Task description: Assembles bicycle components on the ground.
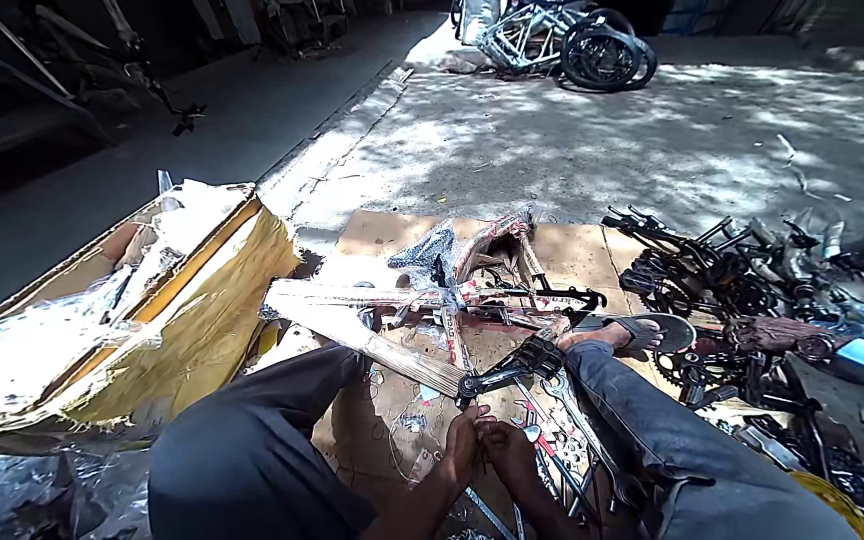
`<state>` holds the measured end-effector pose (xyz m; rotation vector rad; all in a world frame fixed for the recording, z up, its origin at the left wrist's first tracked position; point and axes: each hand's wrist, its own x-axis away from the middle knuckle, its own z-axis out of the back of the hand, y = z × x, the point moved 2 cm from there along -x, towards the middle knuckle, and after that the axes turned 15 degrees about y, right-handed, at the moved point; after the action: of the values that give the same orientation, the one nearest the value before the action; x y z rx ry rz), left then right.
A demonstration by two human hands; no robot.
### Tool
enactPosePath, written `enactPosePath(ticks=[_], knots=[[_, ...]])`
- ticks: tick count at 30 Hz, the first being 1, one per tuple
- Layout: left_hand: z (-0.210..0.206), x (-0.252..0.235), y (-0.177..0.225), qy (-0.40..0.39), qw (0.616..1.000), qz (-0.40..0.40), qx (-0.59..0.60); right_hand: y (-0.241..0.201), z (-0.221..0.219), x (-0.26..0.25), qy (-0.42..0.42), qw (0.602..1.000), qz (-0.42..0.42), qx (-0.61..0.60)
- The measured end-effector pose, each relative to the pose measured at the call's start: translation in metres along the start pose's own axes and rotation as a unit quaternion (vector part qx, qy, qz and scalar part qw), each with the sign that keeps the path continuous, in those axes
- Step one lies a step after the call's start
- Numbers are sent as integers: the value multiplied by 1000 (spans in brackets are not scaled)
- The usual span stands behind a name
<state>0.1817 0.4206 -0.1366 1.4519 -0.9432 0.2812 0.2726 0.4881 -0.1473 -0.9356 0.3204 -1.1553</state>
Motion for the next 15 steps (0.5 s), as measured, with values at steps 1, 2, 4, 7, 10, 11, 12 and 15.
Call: enactPosePath(ticks=[1,2,4,7,10,11,12,15], knots=[[-1,0,-2,-3,999,-31,-19,1,-3,0,2,1000,-11,-23],[-1,0,-4,-3,997,-63,-39,3,-6,1,7,998,-26,-56],[-1,-2,-7,-11,989,-126,-79,4,-10,4,15,980,-97,-172],[-3,-3,-4,-6,975,-189,-115,-12,-8,8,8,899,-251,-359],[-6,-2,19,48,976,-195,-81,-38,-3,0,36,847,-308,-431],[-7,0,32,72,978,-189,-49,-41,-4,-6,46,836,-323,-442],[-7,4,48,94,979,-180,-21,-41,-7,-14,59,824,-337,-452],[-3,29,114,127,979,-147,57,-41,-23,-31,78,797,-360,-478]])
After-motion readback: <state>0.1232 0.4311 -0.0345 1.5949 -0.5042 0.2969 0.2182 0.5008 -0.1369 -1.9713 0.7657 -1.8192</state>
